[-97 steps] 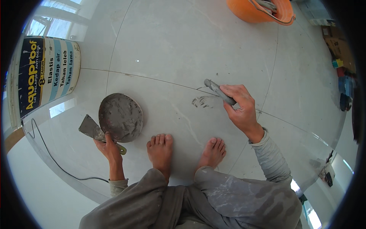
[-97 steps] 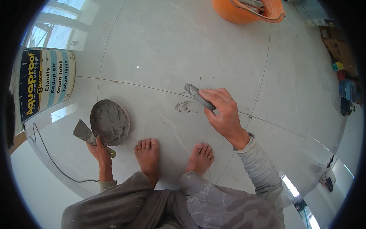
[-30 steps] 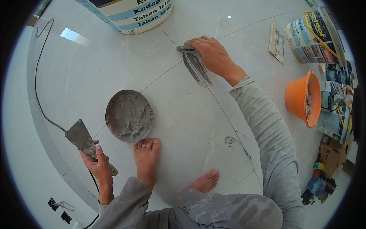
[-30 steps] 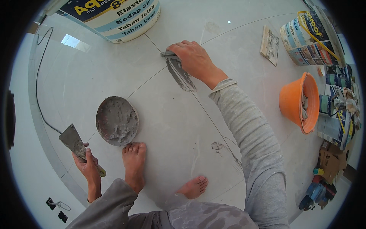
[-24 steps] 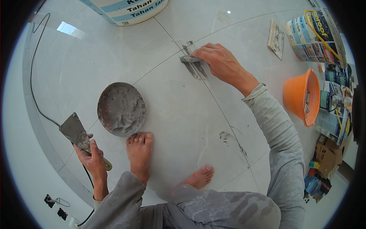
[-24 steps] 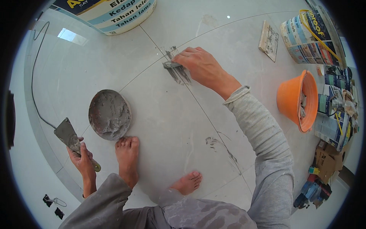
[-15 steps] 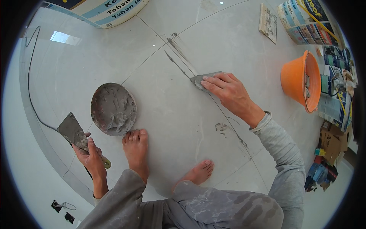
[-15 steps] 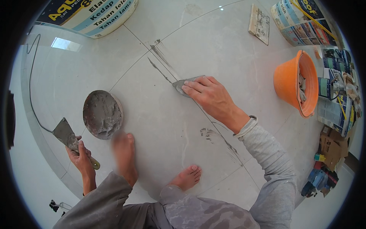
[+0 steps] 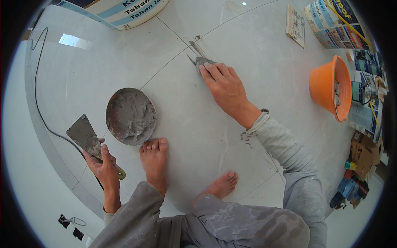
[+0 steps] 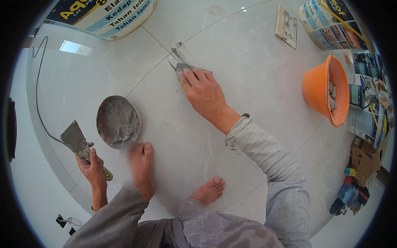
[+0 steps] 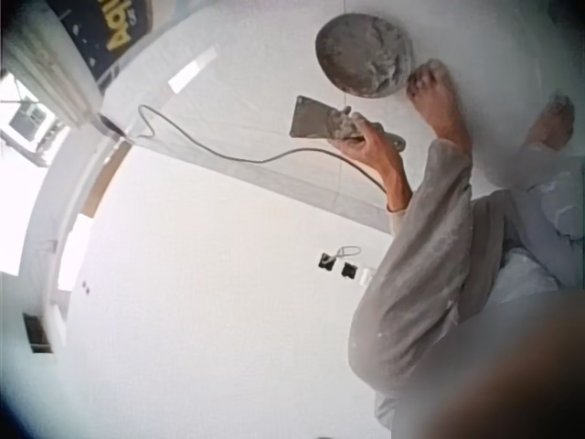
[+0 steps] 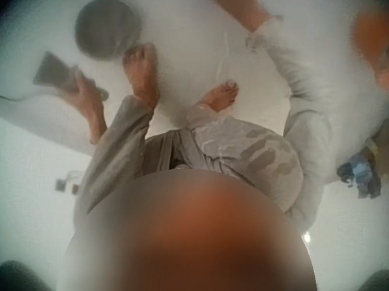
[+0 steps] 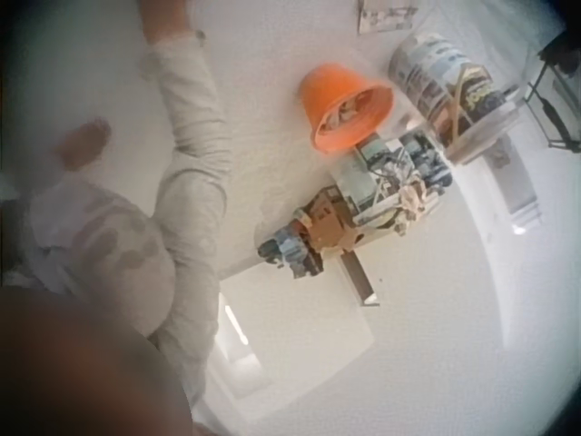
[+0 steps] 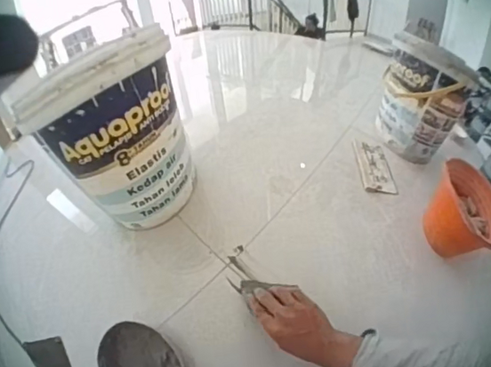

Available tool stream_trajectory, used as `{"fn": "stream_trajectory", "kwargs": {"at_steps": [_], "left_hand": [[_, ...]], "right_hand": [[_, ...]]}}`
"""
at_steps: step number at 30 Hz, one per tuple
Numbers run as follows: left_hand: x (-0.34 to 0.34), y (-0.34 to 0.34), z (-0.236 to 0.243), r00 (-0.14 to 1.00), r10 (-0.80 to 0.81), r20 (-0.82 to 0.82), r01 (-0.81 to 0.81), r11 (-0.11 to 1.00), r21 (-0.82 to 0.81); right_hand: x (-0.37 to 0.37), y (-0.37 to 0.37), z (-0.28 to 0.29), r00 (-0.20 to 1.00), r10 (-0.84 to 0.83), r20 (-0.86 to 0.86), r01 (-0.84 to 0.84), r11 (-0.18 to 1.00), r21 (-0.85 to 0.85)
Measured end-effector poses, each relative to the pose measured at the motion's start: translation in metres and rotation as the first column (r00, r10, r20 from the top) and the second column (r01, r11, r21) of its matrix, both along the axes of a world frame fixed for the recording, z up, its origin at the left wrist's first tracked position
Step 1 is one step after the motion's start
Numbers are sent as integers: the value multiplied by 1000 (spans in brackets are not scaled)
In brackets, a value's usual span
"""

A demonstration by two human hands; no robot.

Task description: The person applies grout to tile joints using a rubber trowel and a putty knife, spreading material along floor seams and at the base of the wall.

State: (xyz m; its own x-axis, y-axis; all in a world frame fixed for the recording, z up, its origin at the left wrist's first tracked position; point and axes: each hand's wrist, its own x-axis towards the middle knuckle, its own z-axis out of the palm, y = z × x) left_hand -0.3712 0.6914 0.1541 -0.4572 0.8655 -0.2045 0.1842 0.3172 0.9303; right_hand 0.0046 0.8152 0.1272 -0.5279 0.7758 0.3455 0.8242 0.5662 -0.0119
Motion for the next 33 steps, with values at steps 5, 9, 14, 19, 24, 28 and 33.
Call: {"fn": "stream_trajectory", "kwargs": {"at_steps": [5,9,14,19,24,28,33], "left_hand": [[-7,-8,7,998,59,9,-59,998,12],[-22,-17,-1,999,49,10,-49,999,-2],[-16,-14,-10,999,31,37,-31,999,-5],[-3,-4,5,998,25,61,-26,1000,9],[4,4,7,999,-28,37,27,999,33],[-7,5,4,999,-20,34,20,1000,16],[-3,7,1,998,-8,66,5,999,35]], "right_hand": [[31,-78,7,974,-35,225,62,992,-114],[42,-89,32,987,-134,88,157,920,-359],[19,56,36,986,-29,-166,8,992,-124],[-13,116,4,997,81,10,-77,976,-202],[23,52,5,979,180,95,-157,965,-212],[50,-16,17,985,168,42,-150,946,-288],[83,-99,36,984,106,144,-49,934,-355]]}}
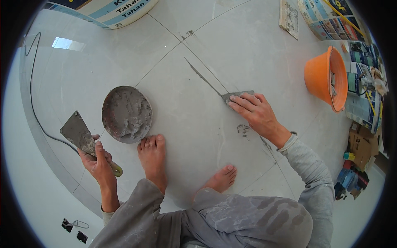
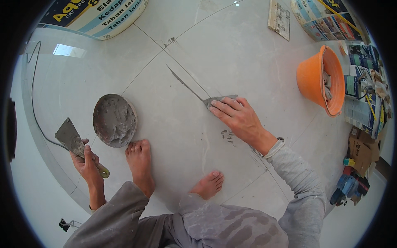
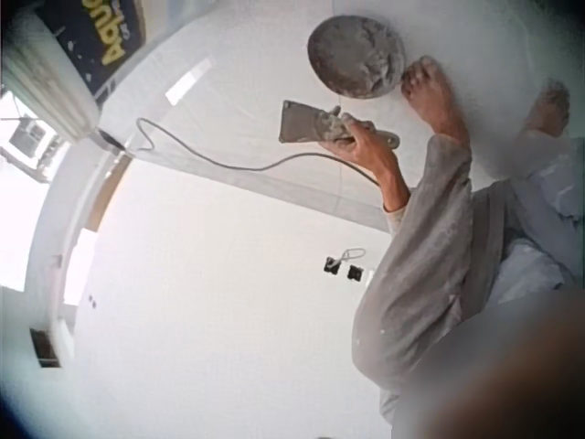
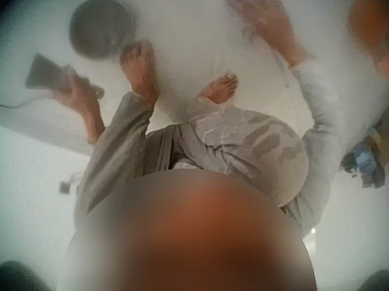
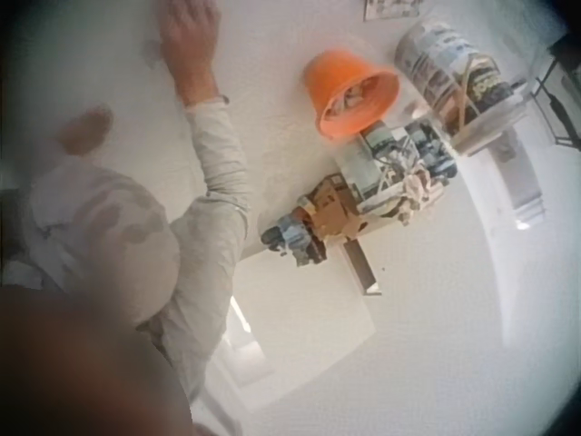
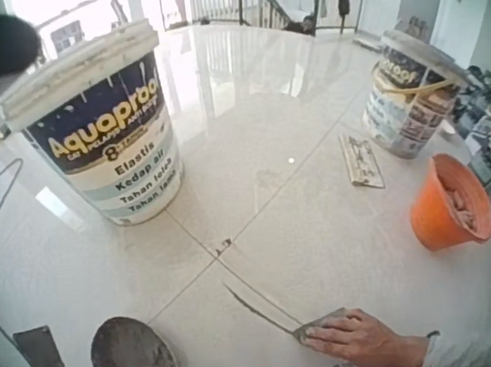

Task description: The person applies grout to tile joints using a rubber trowel and a putty knife, spreading material along floor seams and at the base of the wall.

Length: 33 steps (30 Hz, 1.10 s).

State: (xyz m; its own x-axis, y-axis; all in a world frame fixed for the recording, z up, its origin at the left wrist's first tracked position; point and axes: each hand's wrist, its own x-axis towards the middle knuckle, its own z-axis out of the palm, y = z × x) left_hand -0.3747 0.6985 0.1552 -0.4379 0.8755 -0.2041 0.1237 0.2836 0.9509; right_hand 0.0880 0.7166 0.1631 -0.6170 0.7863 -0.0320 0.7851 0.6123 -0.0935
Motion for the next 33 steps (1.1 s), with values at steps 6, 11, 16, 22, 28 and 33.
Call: {"fn": "stream_trajectory", "kwargs": {"at_steps": [6,11,16,22,28,33], "left_hand": [[2,5,0,1000,-23,-19,23,1000,14],[3,13,-3,997,-81,-11,82,995,50],[14,20,1,994,-106,2,106,993,54],[15,19,7,993,-103,-55,106,993,53],[3,15,-4,994,-96,-57,99,994,43],[14,19,-10,993,-113,-29,114,993,38]], "right_hand": [[21,-114,12,976,-177,126,186,980,-65],[-4,-80,4,936,-321,-146,340,931,132],[-5,-57,-19,958,-282,-56,288,946,151],[49,-187,7,914,-393,100,393,919,15],[25,-233,13,442,-859,-260,882,469,-50],[-17,-210,-3,9,-980,-198,994,31,-109]]}}
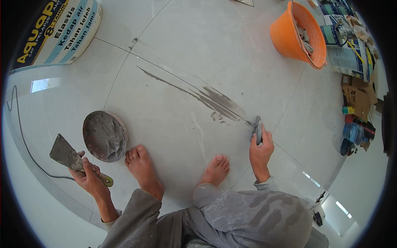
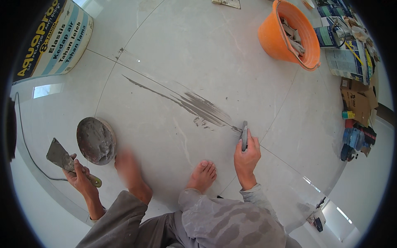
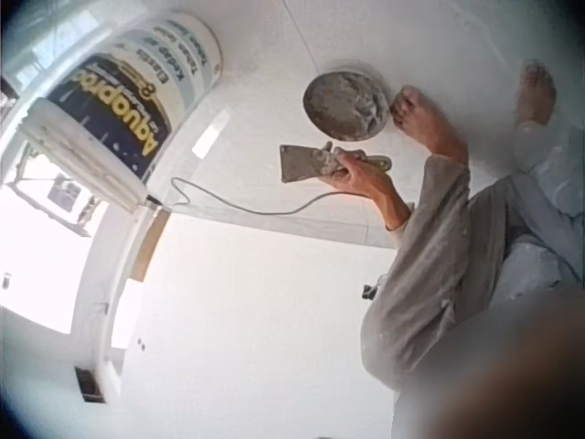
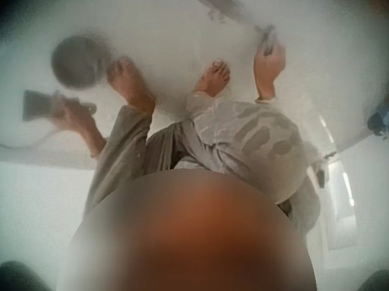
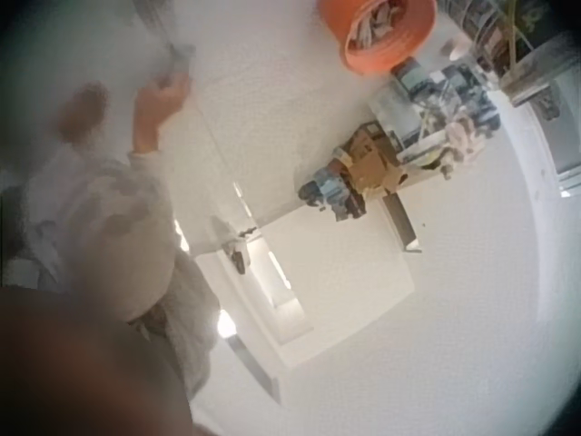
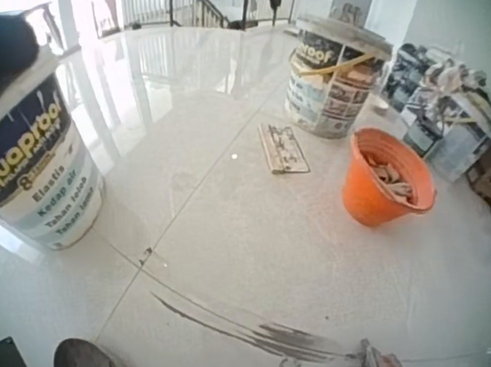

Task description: The person applies grout to tile joints using a rubber trowel and a putty knife, spreading material along floor seams and at the base of the wall.

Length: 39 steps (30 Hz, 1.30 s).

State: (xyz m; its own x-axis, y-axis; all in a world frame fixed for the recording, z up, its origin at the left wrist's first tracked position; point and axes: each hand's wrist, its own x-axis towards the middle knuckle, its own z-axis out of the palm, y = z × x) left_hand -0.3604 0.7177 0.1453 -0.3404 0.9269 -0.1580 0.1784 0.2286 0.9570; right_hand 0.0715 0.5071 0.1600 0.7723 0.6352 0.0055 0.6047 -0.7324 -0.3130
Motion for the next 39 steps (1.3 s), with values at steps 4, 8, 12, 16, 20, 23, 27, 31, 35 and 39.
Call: {"fn": "stream_trajectory", "kwargs": {"at_steps": [4,8,12,16,20,23,27,31,35,39], "left_hand": [[7,2,3,1000,-21,4,21,999,25],[14,4,2,997,-64,32,64,998,12],[18,9,15,996,-86,21,85,996,19],[38,6,21,997,-68,49,63,994,91],[35,7,14,999,16,44,-20,996,90],[36,9,17,998,-48,48,44,996,82],[29,18,8,995,-102,21,99,991,95],[35,18,9,996,-82,33,79,994,78],[33,20,8,995,-97,39,90,986,138],[27,19,3,987,-157,25,153,983,99]], "right_hand": [[-42,52,-15,984,157,86,-166,980,112],[-60,97,-19,968,243,66,-251,952,175],[-86,149,-18,929,365,52,-368,904,219],[-93,189,-27,908,419,2,-390,845,367],[-83,163,-21,867,483,-126,-325,738,592],[-33,72,-11,898,417,144,-433,770,469],[46,-30,-24,772,454,444,-556,821,127],[73,-84,-29,705,557,439,-583,808,-89],[68,-140,-19,853,408,325,-430,903,-6],[35,-117,-10,966,-87,243,32,975,222]]}}
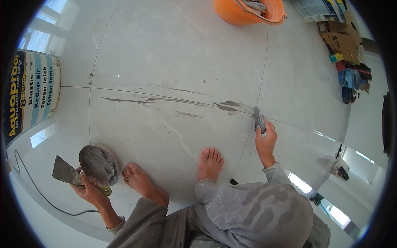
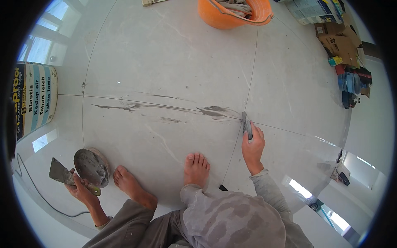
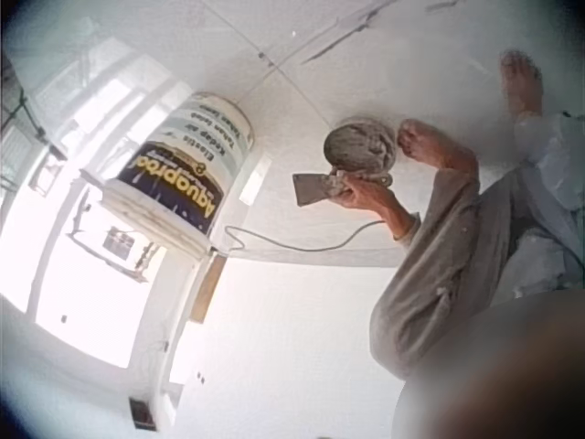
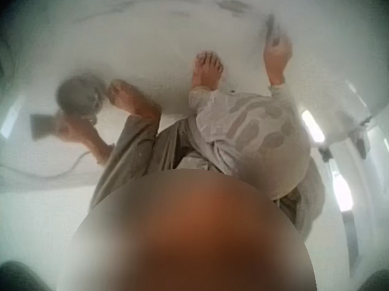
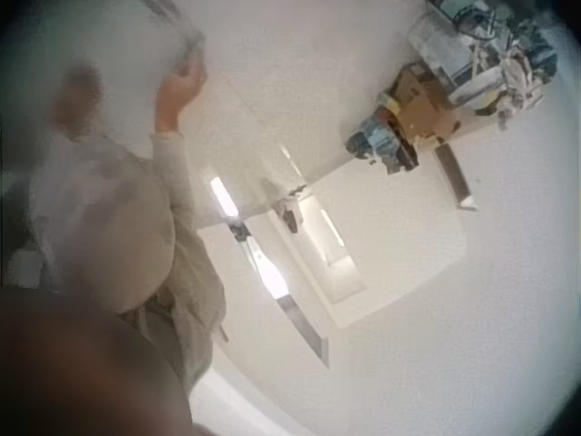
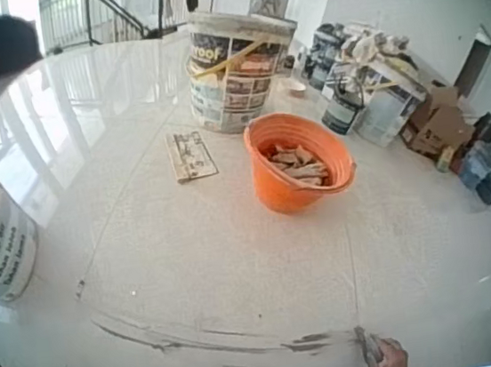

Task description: The person applies grout to tile joints using a rubber trowel and a putty knife, spreading material along floor seams and at the base of the wall.

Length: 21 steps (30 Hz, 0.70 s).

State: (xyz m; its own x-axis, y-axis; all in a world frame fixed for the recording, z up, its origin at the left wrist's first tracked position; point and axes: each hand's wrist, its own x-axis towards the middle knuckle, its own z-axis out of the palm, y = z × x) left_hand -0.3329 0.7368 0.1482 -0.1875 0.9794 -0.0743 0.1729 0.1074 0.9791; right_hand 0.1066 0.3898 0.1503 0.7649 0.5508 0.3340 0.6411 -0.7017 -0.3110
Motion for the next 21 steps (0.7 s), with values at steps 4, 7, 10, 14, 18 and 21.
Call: {"fn": "stream_trajectory", "kwargs": {"at_steps": [4,7,10,14,18,21], "left_hand": [[8,-3,-4,1000,-16,-1,16,1000,-7],[9,-2,-2,1000,-24,0,24,1000,8],[10,-1,3,1000,-15,-6,15,1000,6],[20,-1,12,1000,7,6,-7,999,39],[17,-3,4,999,-28,22,27,999,39],[23,-5,4,999,-35,17,34,998,51]], "right_hand": [[-27,59,2,998,-57,-34,56,998,-40],[-56,97,-8,997,53,-56,-51,998,23],[-78,136,-8,989,125,-83,-123,992,21],[-92,180,-5,956,274,-108,-265,960,90],[-97,206,-2,891,439,-113,-398,877,268],[-101,203,-10,818,498,-287,-353,829,433]]}}
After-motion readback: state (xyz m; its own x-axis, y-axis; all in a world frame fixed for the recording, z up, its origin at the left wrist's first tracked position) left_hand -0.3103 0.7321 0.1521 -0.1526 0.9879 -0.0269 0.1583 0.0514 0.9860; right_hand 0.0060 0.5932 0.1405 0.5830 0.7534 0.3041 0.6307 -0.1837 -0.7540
